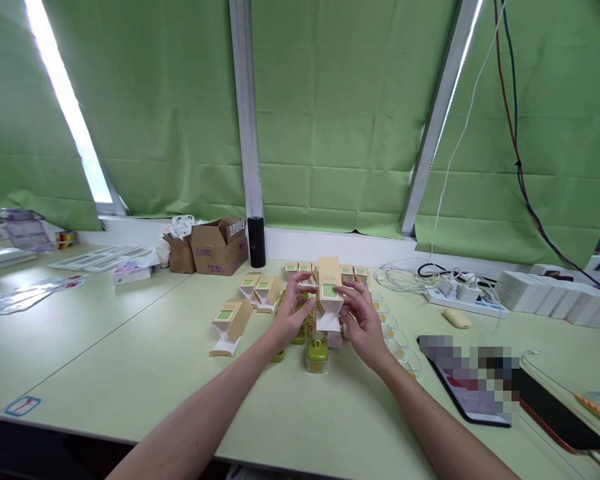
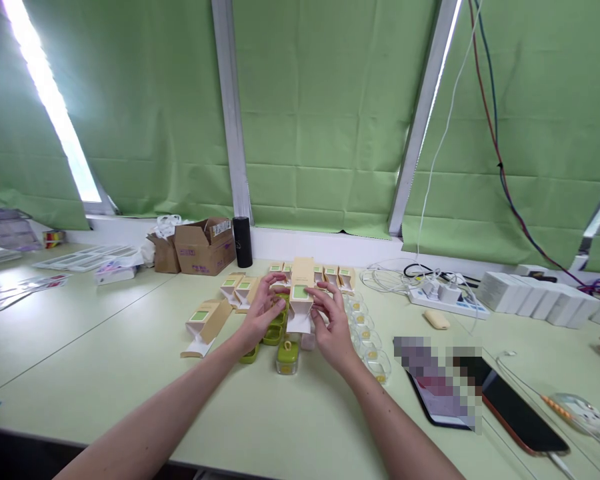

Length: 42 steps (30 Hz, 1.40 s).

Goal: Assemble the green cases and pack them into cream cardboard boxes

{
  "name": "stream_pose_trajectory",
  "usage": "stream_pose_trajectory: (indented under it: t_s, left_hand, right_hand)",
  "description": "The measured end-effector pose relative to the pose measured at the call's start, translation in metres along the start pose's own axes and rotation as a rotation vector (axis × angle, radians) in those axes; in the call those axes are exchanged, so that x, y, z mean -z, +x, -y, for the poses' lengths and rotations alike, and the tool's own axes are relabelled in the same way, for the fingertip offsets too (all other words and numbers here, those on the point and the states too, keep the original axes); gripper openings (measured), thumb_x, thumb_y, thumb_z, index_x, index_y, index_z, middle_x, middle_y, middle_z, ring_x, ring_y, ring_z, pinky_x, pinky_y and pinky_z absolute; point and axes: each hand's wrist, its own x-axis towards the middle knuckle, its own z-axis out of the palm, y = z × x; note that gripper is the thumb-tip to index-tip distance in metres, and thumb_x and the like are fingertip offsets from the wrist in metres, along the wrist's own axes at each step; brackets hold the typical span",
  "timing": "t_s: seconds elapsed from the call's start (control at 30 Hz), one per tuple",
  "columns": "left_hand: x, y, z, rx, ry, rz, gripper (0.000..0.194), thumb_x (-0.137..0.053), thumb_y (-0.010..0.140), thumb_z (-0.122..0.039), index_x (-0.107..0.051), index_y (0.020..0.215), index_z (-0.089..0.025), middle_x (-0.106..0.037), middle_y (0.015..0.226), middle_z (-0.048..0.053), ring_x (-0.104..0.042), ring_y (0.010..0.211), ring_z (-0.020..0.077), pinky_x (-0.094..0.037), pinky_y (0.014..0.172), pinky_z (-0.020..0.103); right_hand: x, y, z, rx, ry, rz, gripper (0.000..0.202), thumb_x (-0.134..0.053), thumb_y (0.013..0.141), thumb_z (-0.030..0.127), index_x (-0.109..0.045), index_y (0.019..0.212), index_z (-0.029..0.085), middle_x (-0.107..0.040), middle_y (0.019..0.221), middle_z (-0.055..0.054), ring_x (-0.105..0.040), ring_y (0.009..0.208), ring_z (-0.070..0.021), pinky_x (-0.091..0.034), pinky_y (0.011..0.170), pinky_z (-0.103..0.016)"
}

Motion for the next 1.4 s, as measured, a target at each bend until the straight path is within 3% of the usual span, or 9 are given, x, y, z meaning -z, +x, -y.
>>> stream_pose_trajectory:
  t_s: [0.13, 0.3, 0.63, 1.1, 1.4]
  left_hand:
    - [0.003, -0.003, 0.002, -0.068, 0.094, 0.088, 0.054, -0.074, 0.093, -0.032, -0.057, 0.144, -0.032, -0.047, 0.157, 0.011, -0.063, 0.121, 0.026, -0.054, 0.1, 0.041]
    - [0.001, -0.003, 0.006, -0.079, 0.141, 0.066, 0.043, -0.075, 0.091, -0.025, -0.068, 0.133, -0.029, -0.043, 0.157, 0.012, -0.065, 0.109, 0.0209, -0.056, 0.098, 0.039]
    - [-0.003, 0.002, 0.012, -0.08, 0.083, -0.018, 0.034, -0.077, 0.092, -0.029, -0.072, 0.125, -0.025, -0.051, 0.136, 0.01, -0.067, 0.095, 0.017, -0.062, 0.091, 0.038]
    - [-0.007, -0.001, 0.011, -0.039, 0.096, -0.036, 0.035, -0.079, 0.091, -0.034, -0.073, 0.124, -0.024, -0.051, 0.132, 0.01, -0.069, 0.102, 0.0211, -0.062, 0.097, 0.044]
    - [-0.009, -0.003, 0.011, -0.003, 0.115, -0.023, 0.036, -0.078, 0.091, -0.032, -0.072, 0.126, -0.024, -0.047, 0.131, 0.008, -0.065, 0.09, 0.0146, -0.061, 0.092, 0.039]
  right_hand:
    - [0.0, 0.0, -0.001, -0.029, 0.024, 0.001, 0.033, -0.063, 0.101, 0.032, -0.073, 0.132, 0.035, -0.046, 0.15, -0.01, -0.068, 0.099, -0.0191, -0.062, 0.09, -0.04]
    - [-0.001, -0.001, 0.0, -0.043, -0.002, 0.019, 0.033, -0.062, 0.102, 0.034, -0.073, 0.133, 0.035, -0.047, 0.15, -0.009, -0.067, 0.102, -0.0194, -0.061, 0.093, -0.04]
    - [-0.002, -0.001, -0.001, -0.066, 0.04, 0.06, 0.034, -0.068, 0.1, 0.041, -0.072, 0.134, 0.036, -0.044, 0.153, -0.009, -0.068, 0.095, -0.0168, -0.062, 0.09, -0.039]
    - [-0.005, 0.0, -0.004, -0.113, 0.11, -0.004, 0.034, -0.076, 0.095, 0.045, -0.076, 0.125, 0.031, -0.049, 0.147, -0.011, -0.07, 0.085, -0.0147, -0.064, 0.085, -0.038]
    - [-0.007, 0.001, -0.008, -0.129, 0.112, -0.046, 0.031, -0.075, 0.094, 0.044, -0.077, 0.121, 0.028, -0.051, 0.142, -0.011, -0.071, 0.085, -0.0148, -0.063, 0.082, -0.037]
